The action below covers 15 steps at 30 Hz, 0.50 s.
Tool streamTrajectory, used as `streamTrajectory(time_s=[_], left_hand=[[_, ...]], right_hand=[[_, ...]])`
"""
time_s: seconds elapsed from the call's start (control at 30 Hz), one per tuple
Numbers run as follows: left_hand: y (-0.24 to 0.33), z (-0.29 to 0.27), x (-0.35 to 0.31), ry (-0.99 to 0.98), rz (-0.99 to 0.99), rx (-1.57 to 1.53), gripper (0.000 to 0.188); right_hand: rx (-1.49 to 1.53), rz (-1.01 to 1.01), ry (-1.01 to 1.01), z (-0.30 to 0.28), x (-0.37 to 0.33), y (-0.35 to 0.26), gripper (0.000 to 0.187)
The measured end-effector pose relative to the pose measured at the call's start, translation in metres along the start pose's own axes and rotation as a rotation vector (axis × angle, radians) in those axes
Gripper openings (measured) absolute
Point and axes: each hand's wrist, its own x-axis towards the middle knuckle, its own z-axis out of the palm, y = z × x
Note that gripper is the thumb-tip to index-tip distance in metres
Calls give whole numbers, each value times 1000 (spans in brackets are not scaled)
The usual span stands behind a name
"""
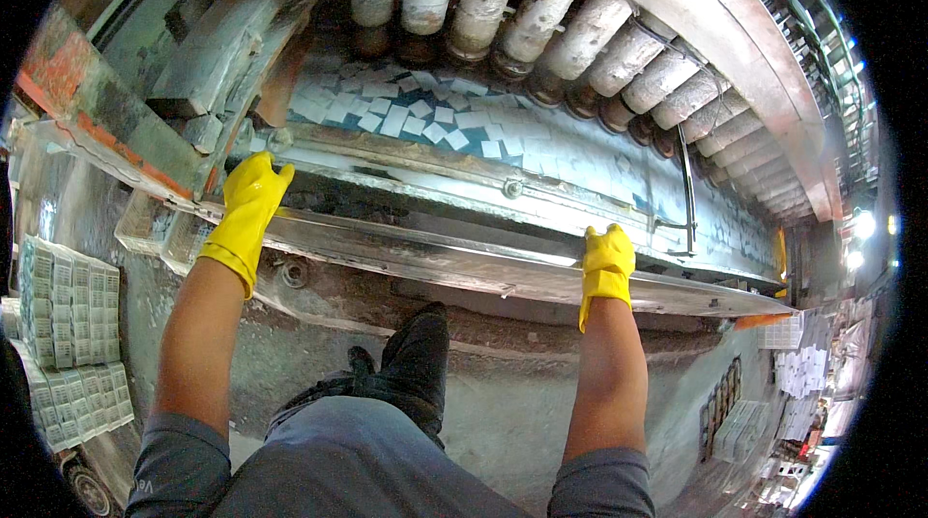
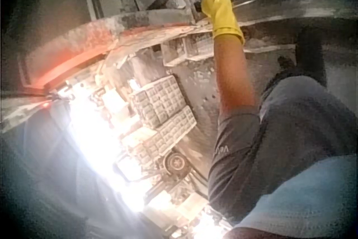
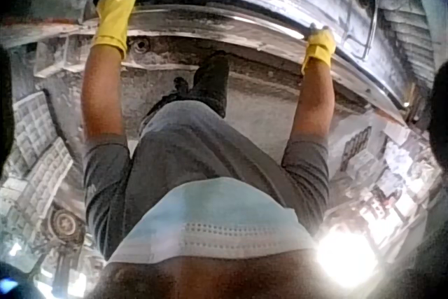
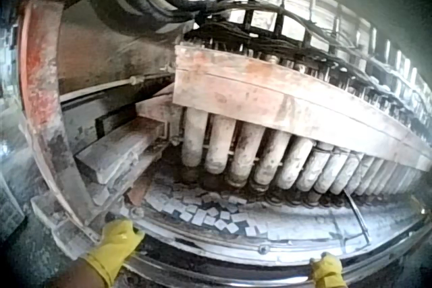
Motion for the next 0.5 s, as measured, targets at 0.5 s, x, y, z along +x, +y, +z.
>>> streamTrajectory(time_s=[0.5], left_hand=[[-10, 6, 2, 16, 2, 7, 46]], right_hand=[[15, -22, -12, 4, 2, 9, 60]])
